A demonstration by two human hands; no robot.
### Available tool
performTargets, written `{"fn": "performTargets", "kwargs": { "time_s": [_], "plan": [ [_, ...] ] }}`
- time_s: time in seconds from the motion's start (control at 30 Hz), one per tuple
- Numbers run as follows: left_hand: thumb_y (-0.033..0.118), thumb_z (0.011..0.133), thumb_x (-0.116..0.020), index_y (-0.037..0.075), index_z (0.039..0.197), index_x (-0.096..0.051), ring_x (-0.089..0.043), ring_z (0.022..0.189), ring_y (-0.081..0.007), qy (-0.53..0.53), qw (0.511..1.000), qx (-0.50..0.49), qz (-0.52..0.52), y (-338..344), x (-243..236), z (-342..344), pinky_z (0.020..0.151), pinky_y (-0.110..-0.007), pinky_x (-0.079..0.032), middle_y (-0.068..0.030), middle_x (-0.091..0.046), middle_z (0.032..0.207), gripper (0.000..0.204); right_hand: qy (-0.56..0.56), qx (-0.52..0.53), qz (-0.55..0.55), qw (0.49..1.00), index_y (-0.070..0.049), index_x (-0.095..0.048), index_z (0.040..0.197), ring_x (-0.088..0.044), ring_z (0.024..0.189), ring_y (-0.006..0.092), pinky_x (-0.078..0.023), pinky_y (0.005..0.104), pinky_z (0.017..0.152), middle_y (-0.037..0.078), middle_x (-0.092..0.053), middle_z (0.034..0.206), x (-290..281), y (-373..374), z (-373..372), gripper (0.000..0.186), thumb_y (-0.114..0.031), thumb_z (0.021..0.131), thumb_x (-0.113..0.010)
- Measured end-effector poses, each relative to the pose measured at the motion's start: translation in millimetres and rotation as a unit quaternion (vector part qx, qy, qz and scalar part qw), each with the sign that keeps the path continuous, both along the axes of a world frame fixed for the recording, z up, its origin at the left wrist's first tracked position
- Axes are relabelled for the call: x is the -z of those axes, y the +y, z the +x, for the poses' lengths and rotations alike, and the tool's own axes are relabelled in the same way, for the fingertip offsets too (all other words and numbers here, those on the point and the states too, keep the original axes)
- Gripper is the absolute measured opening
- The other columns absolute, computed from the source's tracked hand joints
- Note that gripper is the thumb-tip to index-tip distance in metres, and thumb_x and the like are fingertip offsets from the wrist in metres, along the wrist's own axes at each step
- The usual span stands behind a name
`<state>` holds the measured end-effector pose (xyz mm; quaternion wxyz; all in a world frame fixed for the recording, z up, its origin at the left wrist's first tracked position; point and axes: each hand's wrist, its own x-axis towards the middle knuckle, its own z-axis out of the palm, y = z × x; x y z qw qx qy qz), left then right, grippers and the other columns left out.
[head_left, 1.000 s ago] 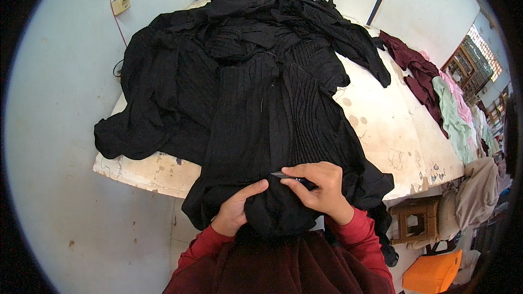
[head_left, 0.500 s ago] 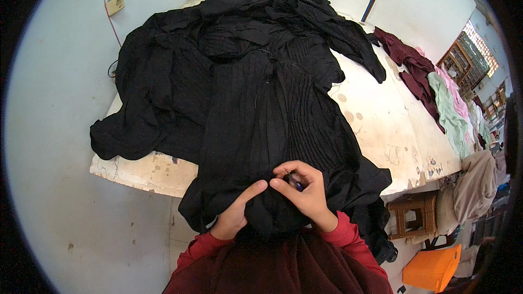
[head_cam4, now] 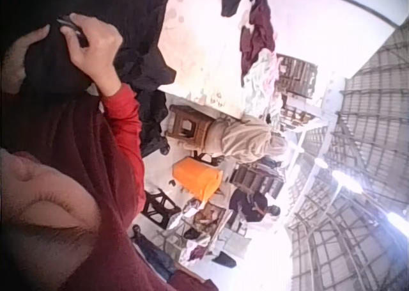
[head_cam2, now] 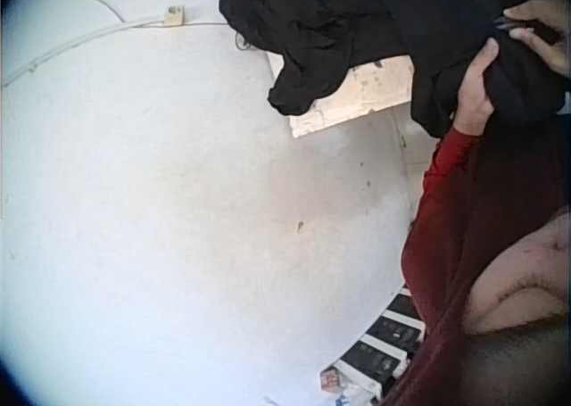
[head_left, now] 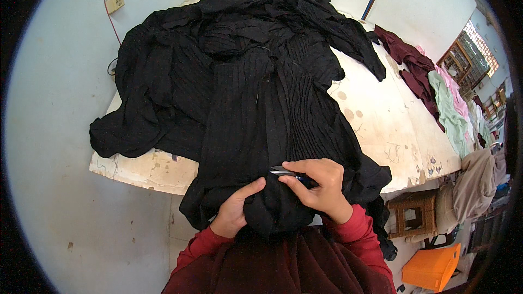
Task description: The person uses a small blade to cut a black pleated garment laid on a table. They repeatedly lift and reposition sections of the fabric, then slice along seams and edges. The garment remains on the table throughout the clip.
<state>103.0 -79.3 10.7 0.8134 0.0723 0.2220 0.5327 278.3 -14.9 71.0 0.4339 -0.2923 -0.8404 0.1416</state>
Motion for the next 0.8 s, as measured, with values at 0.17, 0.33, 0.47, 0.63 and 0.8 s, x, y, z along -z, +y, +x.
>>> {"fn": "performTargets", "kwargs": {
  "time_s": [0.17,0.33,0.47,0.63,0.8],
  "plan": [
    [0.017,0.094,-0.052,-0.004,0.121,-0.053,-0.063,0.103,-0.0280,-0.011,1.000,0.002,-0.007,-1.1,0.3,0.1,0.093,-0.041,-0.050,-0.0180,-0.061,0.115,0.034,-0.013,-0.008,0.027,1.000,-0.007,-0.071,0.084,-0.067,0.061,0.0181,-0.048,0.0268,0.053,0.006,-0.071,0.078,-2.0,1.8,2.2,0.018,-0.016,0.070,-0.079],
    [0.016,0.094,-0.052,-0.005,0.121,-0.052,-0.062,0.104,-0.0288,-0.022,1.000,0.006,-0.012,-0.9,2.4,-1.8,0.093,-0.041,-0.051,-0.0184,-0.061,0.115,0.035,-0.006,-0.012,0.022,1.000,-0.008,-0.072,0.084,-0.067,0.060,0.0169,-0.047,0.0260,0.053,0.005,-0.071,0.079,-2.4,2.8,0.9,0.019,-0.016,0.069,-0.080],
    [0.016,0.094,-0.051,-0.006,0.121,-0.052,-0.062,0.104,-0.0291,-0.005,1.000,-0.004,-0.015,-1.9,-1.4,0.3,0.094,-0.041,-0.050,-0.0187,-0.061,0.115,0.035,-0.017,-0.016,0.022,0.999,-0.008,-0.072,0.084,-0.067,0.061,0.0165,-0.047,0.0256,0.053,0.004,-0.071,0.079,-4.3,2.6,2.3,0.020,-0.016,0.069,-0.080],
    [0.017,0.093,-0.057,-0.006,0.123,-0.050,-0.061,0.107,-0.0248,-0.067,0.997,0.037,0.021,-0.2,6.8,-4.0,0.096,-0.037,-0.049,-0.0169,-0.059,0.119,0.038,-0.025,-0.024,0.022,0.999,-0.008,-0.072,0.085,-0.067,0.062,0.0161,-0.047,0.0255,0.053,0.004,-0.071,0.079,-6.6,1.5,4.0,0.019,-0.017,0.069,-0.080],
    [0.017,0.093,-0.056,-0.006,0.122,-0.051,-0.061,0.106,-0.0260,-0.059,0.998,0.035,0.012,-1.6,5.4,-3.9,0.095,-0.038,-0.050,-0.0177,-0.059,0.117,0.037,-0.018,-0.029,0.025,0.999,-0.008,-0.072,0.084,-0.067,0.062,0.0155,-0.046,0.0254,0.052,0.003,-0.071,0.078,-4.5,1.6,3.3,0.019,-0.017,0.070,-0.079]
  ]
}}
